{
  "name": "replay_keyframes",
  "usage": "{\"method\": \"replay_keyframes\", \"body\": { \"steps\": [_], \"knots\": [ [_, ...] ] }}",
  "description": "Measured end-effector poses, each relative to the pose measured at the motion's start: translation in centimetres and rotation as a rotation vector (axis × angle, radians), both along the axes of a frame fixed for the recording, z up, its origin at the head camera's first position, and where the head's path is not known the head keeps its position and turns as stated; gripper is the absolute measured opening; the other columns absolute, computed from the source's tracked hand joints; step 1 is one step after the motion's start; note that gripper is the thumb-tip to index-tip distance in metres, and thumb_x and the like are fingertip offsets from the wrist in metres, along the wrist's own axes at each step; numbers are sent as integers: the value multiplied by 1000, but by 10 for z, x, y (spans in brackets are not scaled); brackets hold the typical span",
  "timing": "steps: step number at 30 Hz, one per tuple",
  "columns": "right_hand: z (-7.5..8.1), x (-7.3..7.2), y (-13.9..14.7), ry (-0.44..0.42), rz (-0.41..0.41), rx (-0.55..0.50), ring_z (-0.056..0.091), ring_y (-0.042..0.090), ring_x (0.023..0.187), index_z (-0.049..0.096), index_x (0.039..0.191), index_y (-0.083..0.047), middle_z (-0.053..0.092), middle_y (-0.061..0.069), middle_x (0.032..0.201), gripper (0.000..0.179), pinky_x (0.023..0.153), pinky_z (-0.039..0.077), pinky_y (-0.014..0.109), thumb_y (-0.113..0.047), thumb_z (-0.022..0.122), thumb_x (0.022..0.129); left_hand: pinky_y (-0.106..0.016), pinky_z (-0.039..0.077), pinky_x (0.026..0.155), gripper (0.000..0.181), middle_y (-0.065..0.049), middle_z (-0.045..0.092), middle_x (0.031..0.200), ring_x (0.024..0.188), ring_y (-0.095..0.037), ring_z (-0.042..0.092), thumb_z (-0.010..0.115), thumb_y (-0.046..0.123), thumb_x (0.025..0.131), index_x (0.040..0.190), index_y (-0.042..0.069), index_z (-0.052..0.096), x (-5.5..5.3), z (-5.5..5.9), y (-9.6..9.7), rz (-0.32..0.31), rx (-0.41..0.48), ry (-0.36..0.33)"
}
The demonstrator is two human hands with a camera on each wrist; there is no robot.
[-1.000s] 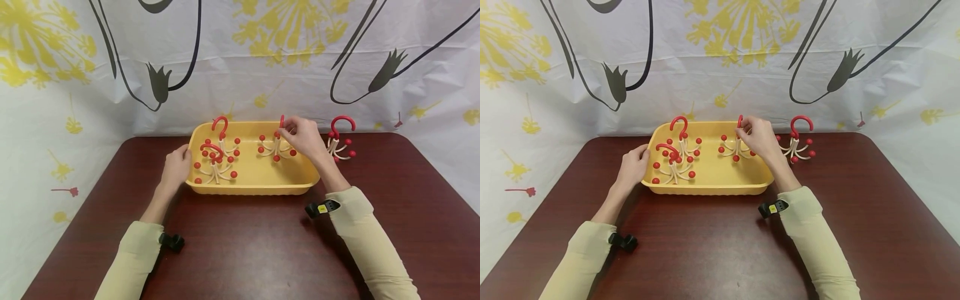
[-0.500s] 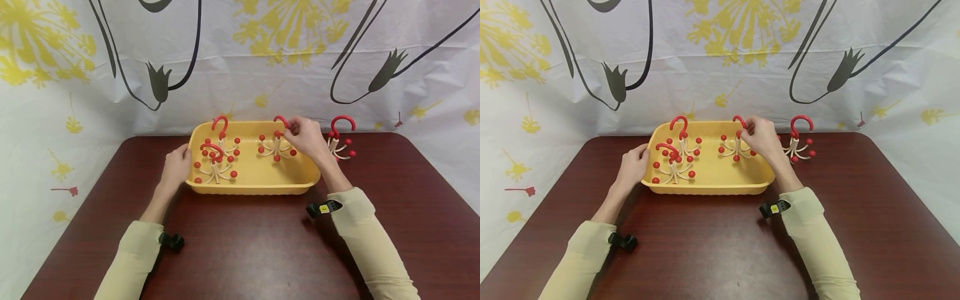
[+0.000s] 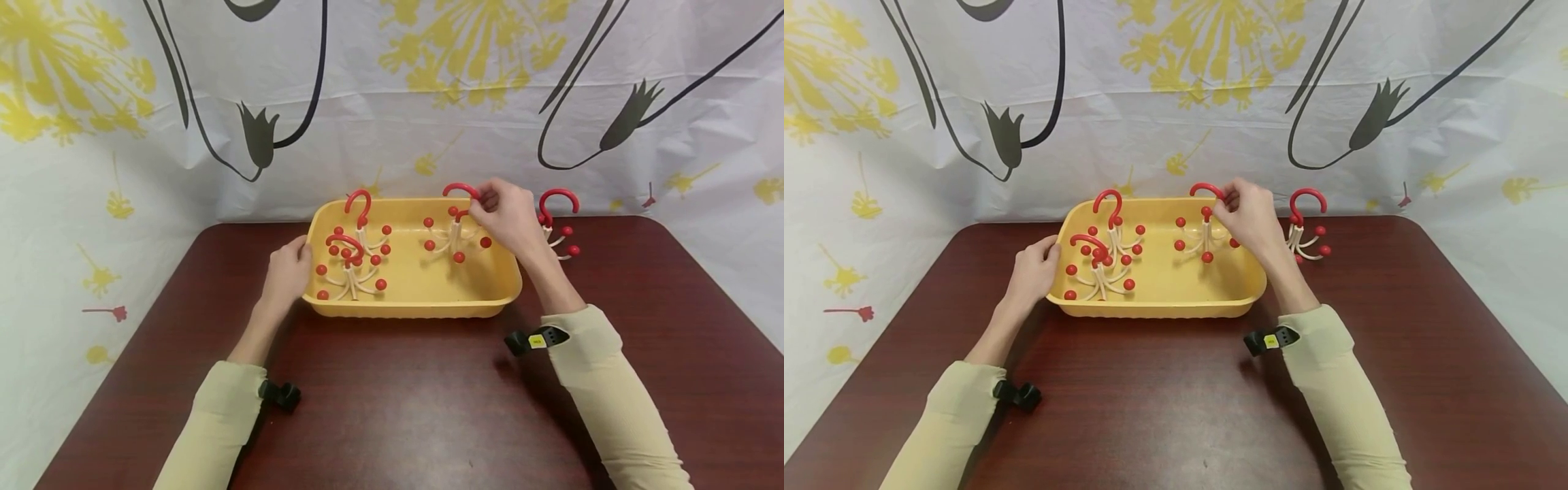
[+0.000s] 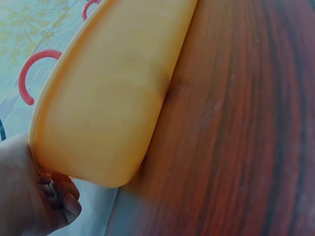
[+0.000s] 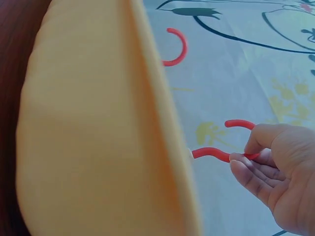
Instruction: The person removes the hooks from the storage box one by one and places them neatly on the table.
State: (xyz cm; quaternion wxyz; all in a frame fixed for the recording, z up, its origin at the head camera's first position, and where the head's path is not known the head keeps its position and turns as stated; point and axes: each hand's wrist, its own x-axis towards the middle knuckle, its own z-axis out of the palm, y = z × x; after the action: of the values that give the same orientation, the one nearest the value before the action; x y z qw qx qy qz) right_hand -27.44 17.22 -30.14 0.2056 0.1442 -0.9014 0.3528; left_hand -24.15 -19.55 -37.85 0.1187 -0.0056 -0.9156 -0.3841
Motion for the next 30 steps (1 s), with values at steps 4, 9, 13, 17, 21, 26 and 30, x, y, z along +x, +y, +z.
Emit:
{"method": "replay_keyframes", "body": {
  "steps": [4,9,13,17,21,26,30],
  "knots": [
    [9,5,4,16,-5,-23,70,30,83,68,101,4,71,19,93,17,66,43,6,-9,63,92,-51,50,96,42,-25,63,126,102,-36,63,41,18,107,141,-3,55,0,0,0,1,1,-2],
    [19,14,11,37,-11,-61,68,20,81,67,104,4,70,19,95,18,68,45,6,-10,63,94,-51,51,94,43,-25,64,125,99,-35,63,41,19,107,142,-3,54,-1,1,1,4,1,-8],
    [27,19,19,89,-27,-103,62,0,73,69,105,4,71,18,94,19,69,47,8,-10,63,93,-51,51,93,43,-25,64,124,98,-36,63,41,19,107,141,-3,55,-1,1,1,2,2,-1],
    [35,24,29,149,-49,-150,60,-6,70,69,104,5,70,18,93,19,68,48,8,-9,64,92,-51,51,94,43,-25,64,124,99,-36,63,41,19,107,141,-3,55,-2,1,2,1,-1,8],
    [41,28,40,195,-80,-176,61,-5,70,70,105,4,70,10,90,21,68,47,8,-11,66,92,-51,50,95,43,-25,64,125,102,-36,63,41,19,107,141,-3,55,-1,1,1,5,-4,4],
    [47,29,57,252,-96,-225,62,-3,69,71,105,5,66,-9,84,21,68,48,8,-10,68,91,-51,49,97,44,-25,63,126,105,-36,63,41,19,107,142,-3,54,0,1,0,8,0,-1],
    [49,31,71,292,-122,-255,61,-1,69,72,105,6,65,-11,83,21,69,48,8,-9,68,90,-51,49,96,44,-25,63,126,104,-36,63,40,19,107,142,-3,54,0,0,0,3,5,-4]
  ]
}}
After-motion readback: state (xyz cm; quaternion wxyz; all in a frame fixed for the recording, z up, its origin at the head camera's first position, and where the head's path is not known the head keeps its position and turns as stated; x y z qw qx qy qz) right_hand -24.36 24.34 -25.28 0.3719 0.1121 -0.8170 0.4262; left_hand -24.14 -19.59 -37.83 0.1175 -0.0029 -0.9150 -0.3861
